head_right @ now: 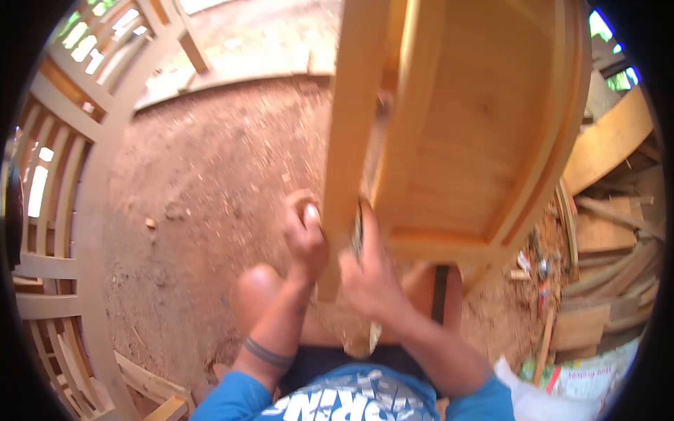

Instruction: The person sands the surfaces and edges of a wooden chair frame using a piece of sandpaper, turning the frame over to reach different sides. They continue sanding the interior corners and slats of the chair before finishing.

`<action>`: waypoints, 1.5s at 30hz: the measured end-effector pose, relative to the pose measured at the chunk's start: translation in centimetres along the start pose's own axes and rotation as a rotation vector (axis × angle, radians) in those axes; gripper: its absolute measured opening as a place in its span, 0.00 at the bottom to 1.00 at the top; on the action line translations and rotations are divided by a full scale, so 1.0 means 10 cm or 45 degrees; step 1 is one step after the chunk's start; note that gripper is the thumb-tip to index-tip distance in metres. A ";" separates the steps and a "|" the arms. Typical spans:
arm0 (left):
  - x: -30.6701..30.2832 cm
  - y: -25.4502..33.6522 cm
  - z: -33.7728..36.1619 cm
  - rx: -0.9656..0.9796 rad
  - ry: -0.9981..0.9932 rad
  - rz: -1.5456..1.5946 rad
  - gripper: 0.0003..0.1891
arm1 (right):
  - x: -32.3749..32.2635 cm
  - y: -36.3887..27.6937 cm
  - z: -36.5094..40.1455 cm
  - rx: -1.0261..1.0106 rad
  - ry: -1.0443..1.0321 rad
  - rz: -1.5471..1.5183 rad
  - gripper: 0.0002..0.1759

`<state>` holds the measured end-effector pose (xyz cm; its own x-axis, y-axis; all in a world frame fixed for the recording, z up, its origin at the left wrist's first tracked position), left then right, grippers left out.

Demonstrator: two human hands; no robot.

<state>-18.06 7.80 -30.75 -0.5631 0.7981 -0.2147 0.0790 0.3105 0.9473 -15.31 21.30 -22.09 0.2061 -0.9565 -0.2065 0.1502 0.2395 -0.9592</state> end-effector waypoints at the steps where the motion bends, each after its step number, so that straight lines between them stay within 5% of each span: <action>1: 0.01 -0.03 0.00 -0.022 0.008 0.025 0.12 | 0.01 0.00 0.04 -0.175 -0.035 0.026 0.40; 2: 0.00 -0.01 -0.01 -0.030 0.003 0.011 0.13 | -0.01 0.11 0.05 0.043 -0.018 -0.146 0.40; 5: -0.03 0.03 0.01 -0.123 -0.044 -0.026 0.14 | -0.04 0.05 0.05 0.161 -0.067 -0.029 0.41; 13: -0.06 0.03 0.03 -0.091 -0.017 -0.162 0.14 | 0.10 0.17 0.09 0.160 -0.123 -0.312 0.41; 26: 0.14 -0.18 0.04 -0.233 -0.319 0.038 0.21 | 0.05 0.45 -0.26 0.305 -0.065 -0.428 0.40; 30: 0.12 -0.22 -0.02 -0.193 -0.222 0.017 0.19 | 0.04 0.05 0.03 -0.001 -0.129 -0.398 0.41; 36: 0.12 -0.24 0.02 -0.251 -0.208 0.008 0.19 | 0.09 0.29 -0.32 0.092 -0.081 -0.408 0.40; 39: 0.10 -0.23 0.01 -0.243 -0.206 -0.022 0.19 | 0.10 0.35 -0.35 -0.156 0.035 -0.276 0.35; 45: 0.13 -0.28 0.03 -0.267 -0.223 0.035 0.19 | 0.07 0.23 -0.33 0.072 0.089 -0.346 0.32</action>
<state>-18.73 8.11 -33.75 -0.4111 0.8874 -0.2089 -0.0897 0.1886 0.9779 -18.00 20.64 -25.11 0.0838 -0.9956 0.0420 0.2452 -0.0203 -0.9693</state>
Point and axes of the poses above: each hand's wrist, its own z-axis away from the middle knuckle, its own x-axis out of the palm, y = z × x, the point moved 7 cm from there along -z, towards the middle knuckle, and after that the axes turned 15 degrees about -z, right-handed, at the moved point
